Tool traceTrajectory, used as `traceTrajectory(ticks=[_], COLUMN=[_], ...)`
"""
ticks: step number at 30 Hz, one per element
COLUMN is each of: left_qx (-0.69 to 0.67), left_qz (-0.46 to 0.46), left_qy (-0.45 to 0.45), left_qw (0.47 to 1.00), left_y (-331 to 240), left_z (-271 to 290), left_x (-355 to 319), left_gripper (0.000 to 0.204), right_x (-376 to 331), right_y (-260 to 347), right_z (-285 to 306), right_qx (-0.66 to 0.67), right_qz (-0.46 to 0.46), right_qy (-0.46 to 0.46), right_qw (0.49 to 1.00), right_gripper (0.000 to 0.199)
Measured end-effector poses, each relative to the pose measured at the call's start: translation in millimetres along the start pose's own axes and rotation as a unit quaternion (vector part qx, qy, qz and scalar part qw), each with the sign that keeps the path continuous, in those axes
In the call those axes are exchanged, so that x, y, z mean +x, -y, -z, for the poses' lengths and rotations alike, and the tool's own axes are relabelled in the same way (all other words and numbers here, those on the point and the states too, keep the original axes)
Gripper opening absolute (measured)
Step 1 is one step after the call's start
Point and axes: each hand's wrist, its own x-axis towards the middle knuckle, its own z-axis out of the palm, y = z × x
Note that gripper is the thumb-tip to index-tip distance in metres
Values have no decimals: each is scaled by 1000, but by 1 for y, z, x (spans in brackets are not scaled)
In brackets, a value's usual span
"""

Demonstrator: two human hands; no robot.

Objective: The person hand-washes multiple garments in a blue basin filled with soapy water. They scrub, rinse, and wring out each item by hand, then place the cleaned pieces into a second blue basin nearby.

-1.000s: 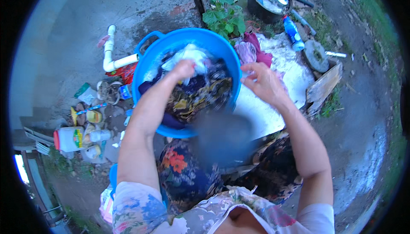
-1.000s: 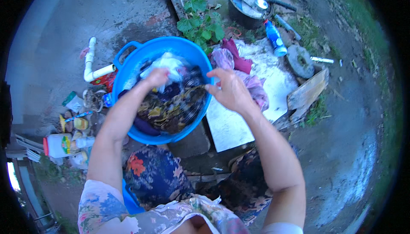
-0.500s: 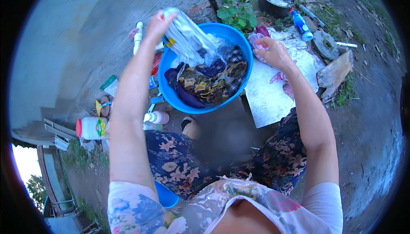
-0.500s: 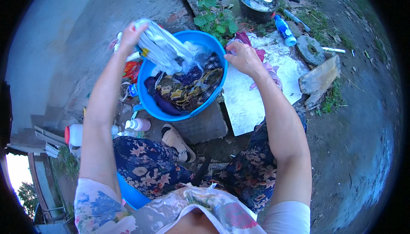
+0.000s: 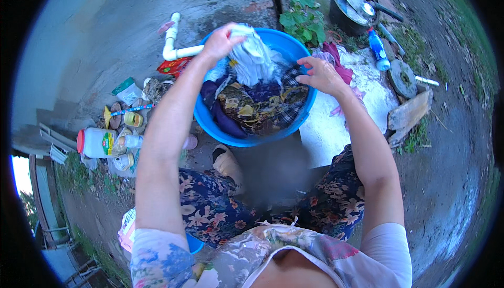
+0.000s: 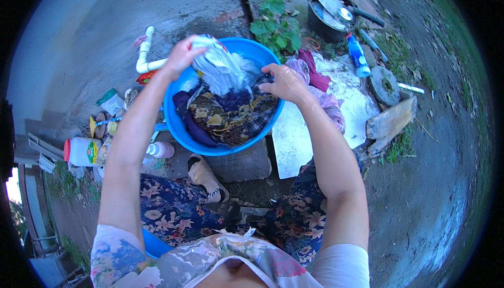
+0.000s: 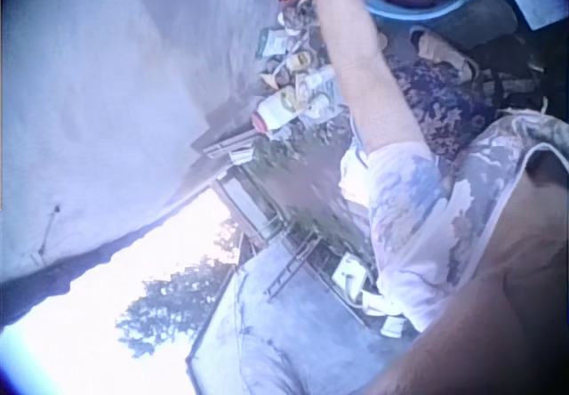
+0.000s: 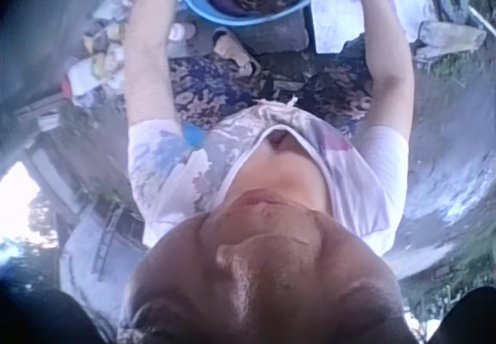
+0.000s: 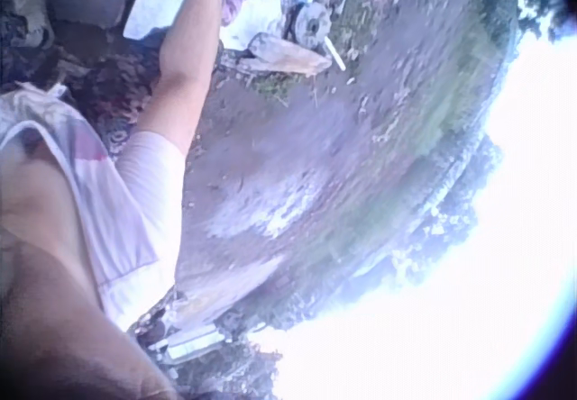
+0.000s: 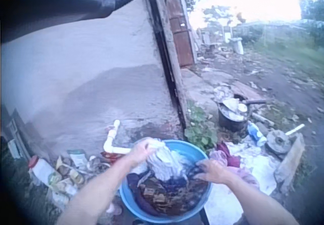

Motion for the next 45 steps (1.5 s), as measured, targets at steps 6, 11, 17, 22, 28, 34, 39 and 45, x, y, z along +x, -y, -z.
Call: traceTrajectory(ticks=[6,11,17,22,28,34,39,45], left_qx=[-230,-454,-513,-430,-471,-579,-745,-880], left_qz=[-87,-135,-69,191,65,54,187,73], left_qy=[-20,-46,-118,-158,48,-54,0,88], left_qw=[969,880,847,868,879,812,640,461], left_y=[-103,-124,-67,28,70,47,71,59], left_z=[61,41,65,63,-7,-88,-93,-112], left_x=[-15,-20,-41,-59,-62,-75,-87,-88], left_gripper=[29,27,29,23,55,66,44,47], right_x=[52,79,89,75,81,94,89,74], right_y=[43,76,77,109,136,121,96,40], right_z=[-35,-73,-73,-42,-53,-79,-68,-88], right_qx=[33,180,433,403,553,565,301,576], right_qz=[192,160,39,-33,-74,-233,-204,-126], right_qy=[-111,-145,-112,-38,53,-22,56,22], right_qw=[975,960,894,914,828,791,930,807], right_gripper=[90,109,48,45,39,21,39,76])
